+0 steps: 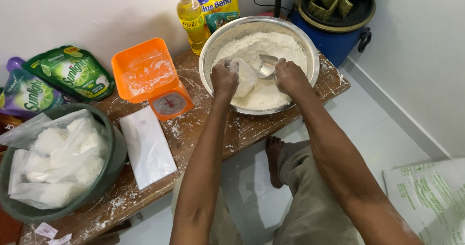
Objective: Measuring flour by scooping it from a large bowl into a container on a scale and adjusting the amount to reach a target weight.
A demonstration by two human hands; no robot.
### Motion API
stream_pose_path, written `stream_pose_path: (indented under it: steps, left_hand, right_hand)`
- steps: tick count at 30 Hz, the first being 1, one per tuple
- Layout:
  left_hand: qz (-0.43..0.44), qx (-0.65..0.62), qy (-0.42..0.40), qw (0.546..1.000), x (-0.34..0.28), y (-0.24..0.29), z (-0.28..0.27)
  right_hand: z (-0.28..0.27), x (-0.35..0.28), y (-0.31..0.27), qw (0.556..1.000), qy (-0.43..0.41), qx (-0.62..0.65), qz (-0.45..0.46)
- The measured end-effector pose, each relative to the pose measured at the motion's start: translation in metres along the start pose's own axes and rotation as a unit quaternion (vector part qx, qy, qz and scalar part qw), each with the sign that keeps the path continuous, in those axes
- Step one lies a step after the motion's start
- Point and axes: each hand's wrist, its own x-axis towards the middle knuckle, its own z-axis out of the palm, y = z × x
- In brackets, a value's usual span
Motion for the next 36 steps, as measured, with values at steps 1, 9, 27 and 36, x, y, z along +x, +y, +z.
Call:
stream_pose_path:
  steps: [1, 9, 27, 36]
  left_hand:
    - [0.000, 0.000, 0.001, 1.000, 0.004, -0.004, 0.001]
    - [-0.008, -0.004, 0.009, 1.000, 0.012, -0.013, 0.007]
    - [0.002, -0.067, 0.045, 0.997, -0.001, 0.003, -0.002]
    - [0.003, -0.108, 0.048, 0.993, 0.008, -0.005, 0.002]
  right_hand:
    - [0.001, 0.003, 0.000, 1.000, 0.000, 0.000, -0.001]
    - [0.017, 0.021, 0.005, 0.999, -0.012, 0.022, 0.030]
    - [-0.033, -0.004, -0.001, 0.998, -0.005, 0.045, 0.039]
    - [-0.070, -0.027, -0.012, 0.997, -0.032, -0.001, 0.067]
